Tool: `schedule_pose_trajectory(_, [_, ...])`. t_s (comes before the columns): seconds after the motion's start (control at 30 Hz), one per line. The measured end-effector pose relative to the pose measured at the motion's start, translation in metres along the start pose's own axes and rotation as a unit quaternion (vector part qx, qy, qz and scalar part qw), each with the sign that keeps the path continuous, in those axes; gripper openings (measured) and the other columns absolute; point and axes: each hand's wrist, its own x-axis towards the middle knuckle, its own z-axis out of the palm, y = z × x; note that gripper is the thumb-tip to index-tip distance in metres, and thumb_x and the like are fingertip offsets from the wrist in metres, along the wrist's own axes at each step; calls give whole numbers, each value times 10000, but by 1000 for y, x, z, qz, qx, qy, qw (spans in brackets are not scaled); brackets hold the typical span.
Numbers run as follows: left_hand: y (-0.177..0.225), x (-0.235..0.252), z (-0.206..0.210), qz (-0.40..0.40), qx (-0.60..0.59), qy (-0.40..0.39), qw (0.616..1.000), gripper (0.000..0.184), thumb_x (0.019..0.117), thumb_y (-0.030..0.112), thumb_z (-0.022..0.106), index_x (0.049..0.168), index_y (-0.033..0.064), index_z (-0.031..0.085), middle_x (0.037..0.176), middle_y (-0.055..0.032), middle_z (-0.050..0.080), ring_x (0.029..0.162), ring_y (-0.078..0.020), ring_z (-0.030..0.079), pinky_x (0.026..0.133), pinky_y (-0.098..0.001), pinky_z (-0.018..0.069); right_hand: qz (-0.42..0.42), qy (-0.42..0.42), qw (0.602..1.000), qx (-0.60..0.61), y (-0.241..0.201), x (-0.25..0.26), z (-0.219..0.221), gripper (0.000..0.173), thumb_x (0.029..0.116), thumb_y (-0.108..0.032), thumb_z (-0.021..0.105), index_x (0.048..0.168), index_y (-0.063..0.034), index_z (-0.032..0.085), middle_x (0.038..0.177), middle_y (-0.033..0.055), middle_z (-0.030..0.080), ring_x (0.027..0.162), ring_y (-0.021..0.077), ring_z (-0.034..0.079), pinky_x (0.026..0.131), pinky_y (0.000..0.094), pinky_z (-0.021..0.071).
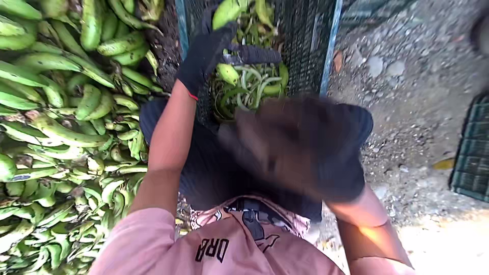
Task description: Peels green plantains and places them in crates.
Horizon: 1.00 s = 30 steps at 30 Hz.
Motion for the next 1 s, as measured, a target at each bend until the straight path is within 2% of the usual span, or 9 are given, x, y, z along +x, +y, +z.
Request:
schedule_pose_trajectory(0.07, [9,-11,-4,8,-53,-2,999,529,1031,249,576,1499,99,382,1238,-96,605,968,-124,663,772,-295,595,122,-229,960,-103,34,45,13,631,942,-543,641,1384,-93,623,1274,221,654,1163,433,622,914,594,480])
schedule_pose_trajectory(0.17, [9,-15,-9,17,-112,-25,993,522,1023,274,575,1479,107,383,1130,-98,650,886,-163,696,739,-337,619,197,-368,894,-164,100,51,57,1122,753,-708,743,1617,-141,304,1617,203,360,1480,504,292,1066,751,306])
schedule_pose_trajectory(0.23, [11,-17,-10,-6,-154,-41,987,574,1029,287,575,1523,120,333,1103,-113,661,871,-182,709,756,-349,627,186,-390,892,-136,118,39,76,1023,834,-650,718,1614,-130,309,1563,233,427,1421,515,382,1023,732,375])
schedule_pose_trajectory(0.33, [6,-15,-8,8,-224,-35,974,498,1056,337,478,1478,92,378,1008,-115,676,818,-179,705,736,-346,618,188,-407,891,-76,119,29,87,783,943,-470,684,1563,-91,393,1296,272,624,1084,488,654,846,643,524])
schedule_pose_trajectory(0.43, [1,-6,-5,106,-299,20,948,479,1090,422,222,1296,90,500,973,-27,658,851,-95,662,765,-310,594,290,-415,859,73,113,27,81,799,980,-536,626,1596,-137,308,1266,216,663,1015,423,700,847,644,554])
schedule_pose_trajectory(0.5, [4,-2,-6,113,-276,47,953,500,1098,431,216,1299,85,514,961,-15,656,833,-72,659,743,-285,594,311,-383,862,115,112,20,78,628,1034,-554,493,1493,-130,428,1049,172,689,839,343,698,727,588,570])
schedule_pose_trajectory(0.6, [5,-2,-8,83,-236,19,968,505,1095,451,231,1225,75,542,839,-5,648,715,-81,648,665,-266,588,240,-349,904,67,110,14,79,525,1047,-434,519,1431,-76,544,1197,203,676,1025,388,689,839,607,550])
schedule_pose_trajectory(0.73, [7,-2,-10,48,-240,30,969,553,1098,472,206,1181,48,551,761,-29,639,607,-114,629,577,-277,579,184,-317,930,40,118,9,90,511,1023,-347,547,1516,-215,506,1371,164,619,1301,446,547,942,658,492])
schedule_pose_trajectory(1.0, [10,6,-18,65,-252,48,964,508,1106,456,195,1157,81,534,734,-25,627,583,-118,626,537,-258,564,193,-295,935,-32,109,11,91,759,936,-783,274,1493,-342,540,1130,201,653,1016,442,621,693,593,490])
